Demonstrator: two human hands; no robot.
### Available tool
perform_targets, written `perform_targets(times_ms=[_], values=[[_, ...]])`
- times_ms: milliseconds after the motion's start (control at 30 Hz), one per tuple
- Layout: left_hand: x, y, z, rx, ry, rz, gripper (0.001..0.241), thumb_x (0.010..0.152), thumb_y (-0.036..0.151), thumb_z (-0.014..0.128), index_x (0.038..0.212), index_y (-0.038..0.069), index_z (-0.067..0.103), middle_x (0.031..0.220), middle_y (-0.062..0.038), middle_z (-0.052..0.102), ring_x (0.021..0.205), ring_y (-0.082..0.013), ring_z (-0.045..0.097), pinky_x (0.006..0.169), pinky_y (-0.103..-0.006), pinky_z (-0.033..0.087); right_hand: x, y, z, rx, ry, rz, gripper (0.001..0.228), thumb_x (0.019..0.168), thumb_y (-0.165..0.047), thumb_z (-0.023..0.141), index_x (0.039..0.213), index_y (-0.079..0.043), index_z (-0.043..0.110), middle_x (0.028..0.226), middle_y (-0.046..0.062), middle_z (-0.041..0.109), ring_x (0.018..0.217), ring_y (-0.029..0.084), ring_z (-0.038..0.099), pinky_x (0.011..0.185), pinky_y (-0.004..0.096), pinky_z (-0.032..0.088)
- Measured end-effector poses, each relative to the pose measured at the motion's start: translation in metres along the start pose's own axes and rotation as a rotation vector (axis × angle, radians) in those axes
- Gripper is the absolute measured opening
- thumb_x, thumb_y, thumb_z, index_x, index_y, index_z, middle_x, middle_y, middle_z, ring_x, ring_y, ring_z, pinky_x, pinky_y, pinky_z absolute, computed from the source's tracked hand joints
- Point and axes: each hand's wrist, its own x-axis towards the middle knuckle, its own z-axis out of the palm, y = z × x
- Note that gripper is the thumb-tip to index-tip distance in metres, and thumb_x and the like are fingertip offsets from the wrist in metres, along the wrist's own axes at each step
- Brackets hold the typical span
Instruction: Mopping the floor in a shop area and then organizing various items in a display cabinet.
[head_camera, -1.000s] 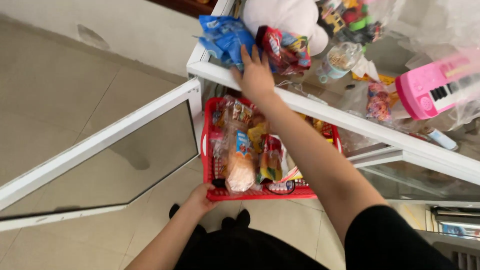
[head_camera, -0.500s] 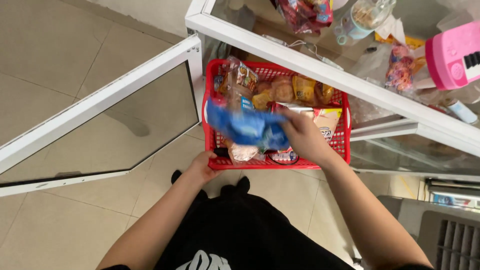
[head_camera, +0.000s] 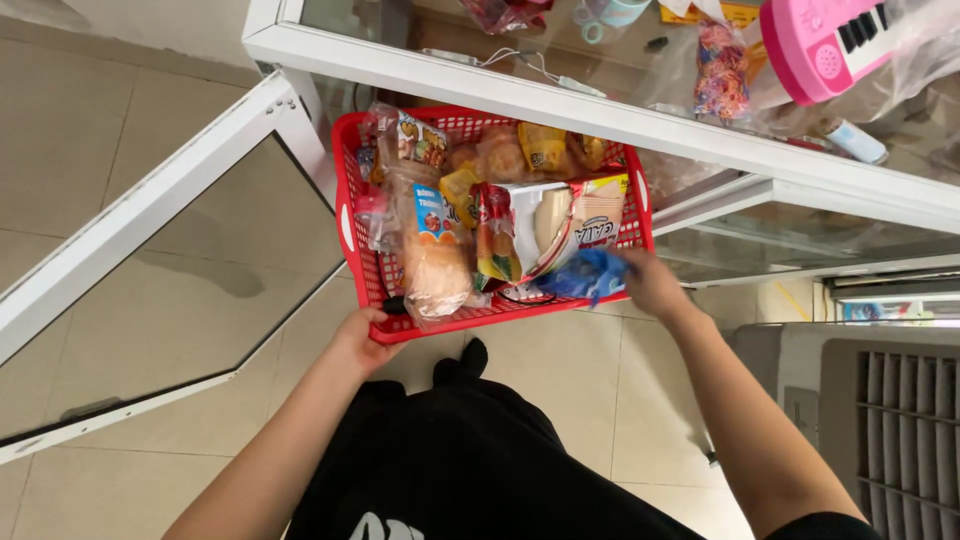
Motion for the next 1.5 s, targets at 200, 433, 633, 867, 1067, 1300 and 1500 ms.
perform_targets(times_ms=[200, 433, 633, 867, 1067, 1300, 1500], values=[[0.01, 0.006, -0.014, 0.003, 0.04, 0.022, 0.057, 0.086, 0.009, 0.055, 0.142, 0.0, 0.047, 0.132, -0.023, 0.064, 0.123, -0.0414, 0.065, 0.104, -0.0612, 0.054, 0.035, 0.032, 0.006, -0.459, -0.335, 0.07, 0.044, 0.085, -0.014, 0.061, 0.126, -0.018, 0.075, 0.12, 0.017, 0.078, 0.116, 0.041, 0.072, 0.106, 0.053, 0.055], [0.023, 0.001, -0.026, 0.003, 0.02, 0.014, 0.058, 0.086, 0.011, 0.057, 0.143, 0.0, 0.046, 0.129, -0.021, 0.064, 0.119, -0.0397, 0.067, 0.102, -0.0586, 0.055, 0.026, -0.212, -0.076, -0.386, -0.206, 0.093, 0.054, 0.095, -0.021, 0.057, 0.149, -0.02, 0.06, 0.127, 0.023, 0.073, 0.118, 0.051, 0.066, 0.101, 0.059, 0.051], [-0.009, 0.008, 0.001, -0.047, 0.015, -0.003, 0.063, 0.087, 0.009, 0.055, 0.148, -0.003, 0.041, 0.135, -0.024, 0.056, 0.128, -0.0418, 0.06, 0.105, -0.0588, 0.052, 0.103, -0.288, -0.054, 0.03, 0.426, -0.544, 0.029, 0.089, -0.005, 0.069, 0.108, -0.025, 0.078, 0.112, -0.004, 0.077, 0.112, 0.022, 0.072, 0.088, 0.032, 0.06], [0.009, -0.002, -0.015, -0.073, -0.004, 0.041, 0.049, 0.085, 0.005, 0.046, 0.133, 0.004, 0.055, 0.121, -0.025, 0.066, 0.104, -0.0403, 0.064, 0.085, -0.0504, 0.057, 0.225, -0.285, -0.026, -0.237, 0.782, -0.414, 0.119, 0.081, -0.025, 0.101, 0.168, -0.024, 0.02, 0.166, 0.028, -0.003, 0.147, 0.064, 0.033, 0.111, 0.061, 0.056], [0.021, -0.006, -0.023, -0.085, -0.027, 0.034, 0.045, 0.086, 0.007, 0.048, 0.129, -0.002, 0.054, 0.115, -0.026, 0.067, 0.096, -0.0389, 0.066, 0.082, -0.0484, 0.06, 0.182, -0.321, -0.059, -0.086, 0.768, -0.584, 0.016, 0.088, 0.002, 0.072, 0.102, -0.003, 0.078, 0.082, 0.006, 0.076, 0.064, 0.018, 0.065, 0.06, 0.031, 0.053], [-0.02, 0.003, 0.0, -0.048, 0.006, 0.014, 0.07, 0.088, 0.01, 0.055, 0.154, -0.002, 0.035, 0.146, -0.025, 0.05, 0.139, -0.0421, 0.052, 0.11, -0.0545, 0.049, 0.058, -0.3, -0.082, -0.044, 0.164, -0.399, 0.029, 0.085, -0.015, 0.087, 0.079, -0.009, 0.059, 0.059, 0.007, 0.053, 0.058, 0.026, 0.054, 0.066, 0.035, 0.044], [-0.009, 0.001, -0.004, -0.032, 0.041, 0.02, 0.067, 0.086, 0.011, 0.055, 0.15, -0.001, 0.04, 0.14, -0.024, 0.055, 0.131, -0.0417, 0.058, 0.107, -0.0541, 0.051, 0.021, -0.15, -0.072, -0.552, -0.001, 0.067, 0.022, 0.086, -0.02, 0.078, 0.106, -0.028, 0.077, 0.093, 0.007, 0.081, 0.094, 0.04, 0.077, 0.086, 0.053, 0.058]])
